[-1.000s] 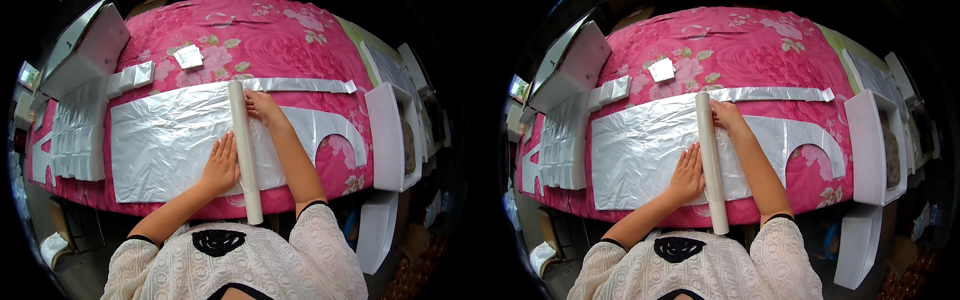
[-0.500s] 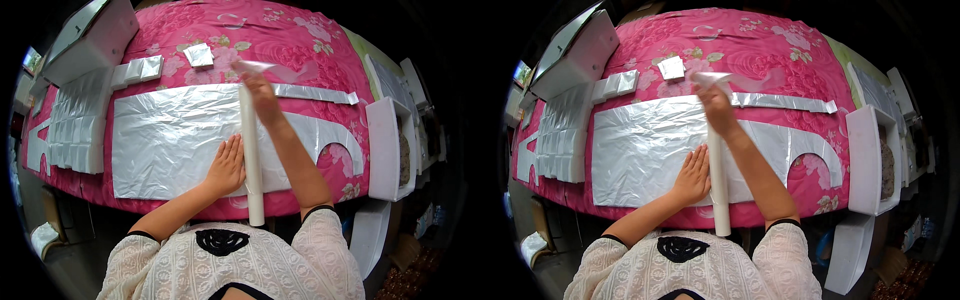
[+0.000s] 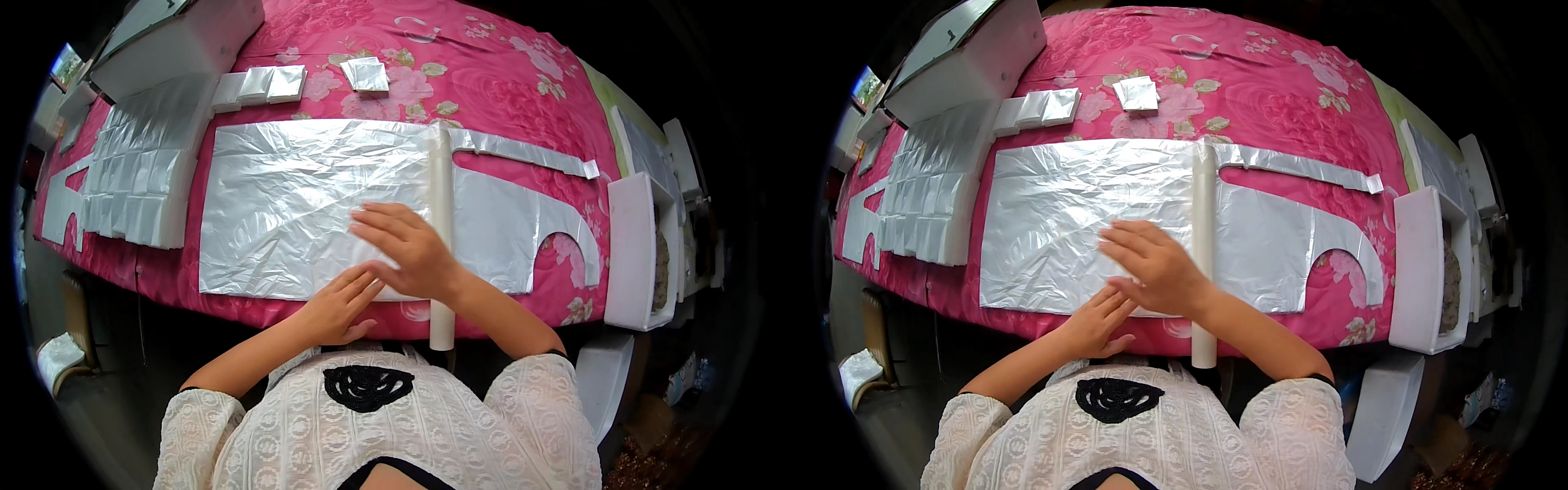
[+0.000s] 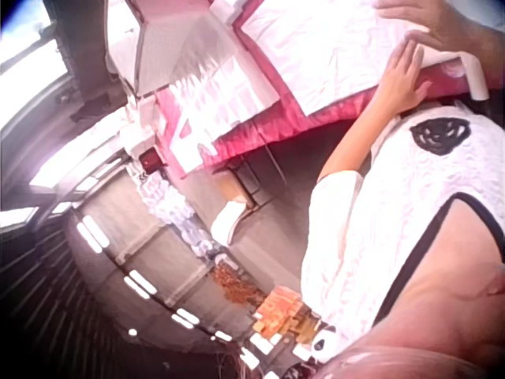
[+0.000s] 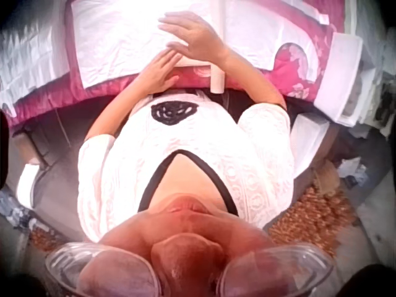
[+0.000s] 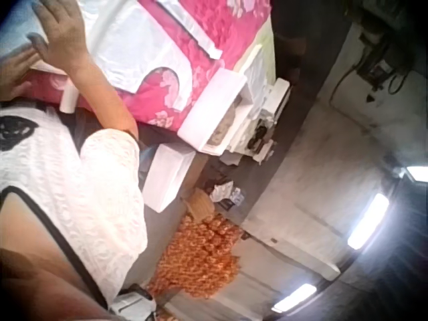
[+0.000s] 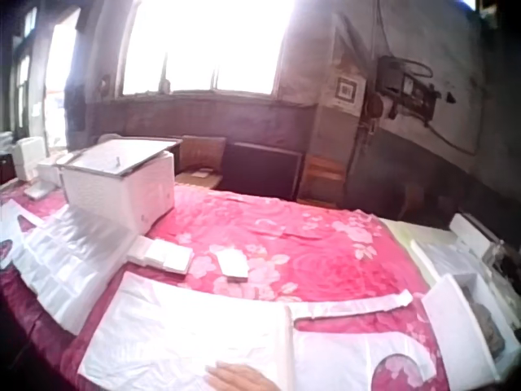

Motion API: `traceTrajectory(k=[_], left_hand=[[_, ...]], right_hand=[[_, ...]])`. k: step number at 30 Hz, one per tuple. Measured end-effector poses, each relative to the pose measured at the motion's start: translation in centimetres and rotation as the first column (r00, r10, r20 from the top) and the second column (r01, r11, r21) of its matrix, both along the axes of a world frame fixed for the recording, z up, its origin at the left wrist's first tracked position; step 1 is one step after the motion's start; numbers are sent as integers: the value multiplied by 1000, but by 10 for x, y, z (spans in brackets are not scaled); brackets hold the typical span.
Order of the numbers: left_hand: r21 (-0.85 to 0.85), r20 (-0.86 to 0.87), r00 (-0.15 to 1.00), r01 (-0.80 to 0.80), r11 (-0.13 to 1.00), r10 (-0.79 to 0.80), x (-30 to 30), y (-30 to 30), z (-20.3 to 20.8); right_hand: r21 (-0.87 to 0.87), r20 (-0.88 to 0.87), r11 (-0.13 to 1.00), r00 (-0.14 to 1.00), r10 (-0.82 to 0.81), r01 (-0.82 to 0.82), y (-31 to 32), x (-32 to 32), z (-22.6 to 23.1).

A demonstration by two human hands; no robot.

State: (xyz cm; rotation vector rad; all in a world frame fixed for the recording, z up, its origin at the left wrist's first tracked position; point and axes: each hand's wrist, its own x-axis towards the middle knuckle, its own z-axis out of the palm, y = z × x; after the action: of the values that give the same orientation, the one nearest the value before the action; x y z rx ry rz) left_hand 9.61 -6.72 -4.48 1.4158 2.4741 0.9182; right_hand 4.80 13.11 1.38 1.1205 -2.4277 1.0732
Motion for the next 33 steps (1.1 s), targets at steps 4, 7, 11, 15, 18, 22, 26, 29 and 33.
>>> traceTrajectory(k=[4, 7, 11, 15, 18, 22, 26, 29, 33], left_hand=[[104, 64, 989, -141, 985, 135, 16, -55, 6], [117, 82, 958, -283, 952, 275, 24, -82, 10], [187, 103, 901, -434, 881, 421, 24, -105, 17], [246, 237, 784, -620, 745, 574, 30, -133, 18], [281, 350, 694, -718, 637, 629, 43, -153, 16], [235, 403, 599, -798, 555, 692, 68, -174, 14], [204, 510, 503, -859, 470, 698, 78, -174, 14], [88, 516, 407, -900, 426, 753, 75, -170, 11], [-125, 335, 302, -925, 360, 892, 59, -168, 11]], right_hand=[[409, 47, 892, 972, -231, 192, 110, 41, -27], [528, 65, 841, 982, -175, 115, 113, 41, -38], [441, 106, 891, 992, 70, -110, 23, 16, -41], [-93, 343, 768, 704, 622, -634, -108, 22, -13], [-164, 239, 766, 729, 642, -621, -136, 0, -2], [375, 37, 868, 940, 338, -326, -112, -58, -35], [397, -32, 830, 897, 440, -392, -156, -83, -55], [449, 69, 784, 891, 448, -428, -227, -88, -52], [180, -34, 981, 998, -61, 66, -295, -68, -64]])
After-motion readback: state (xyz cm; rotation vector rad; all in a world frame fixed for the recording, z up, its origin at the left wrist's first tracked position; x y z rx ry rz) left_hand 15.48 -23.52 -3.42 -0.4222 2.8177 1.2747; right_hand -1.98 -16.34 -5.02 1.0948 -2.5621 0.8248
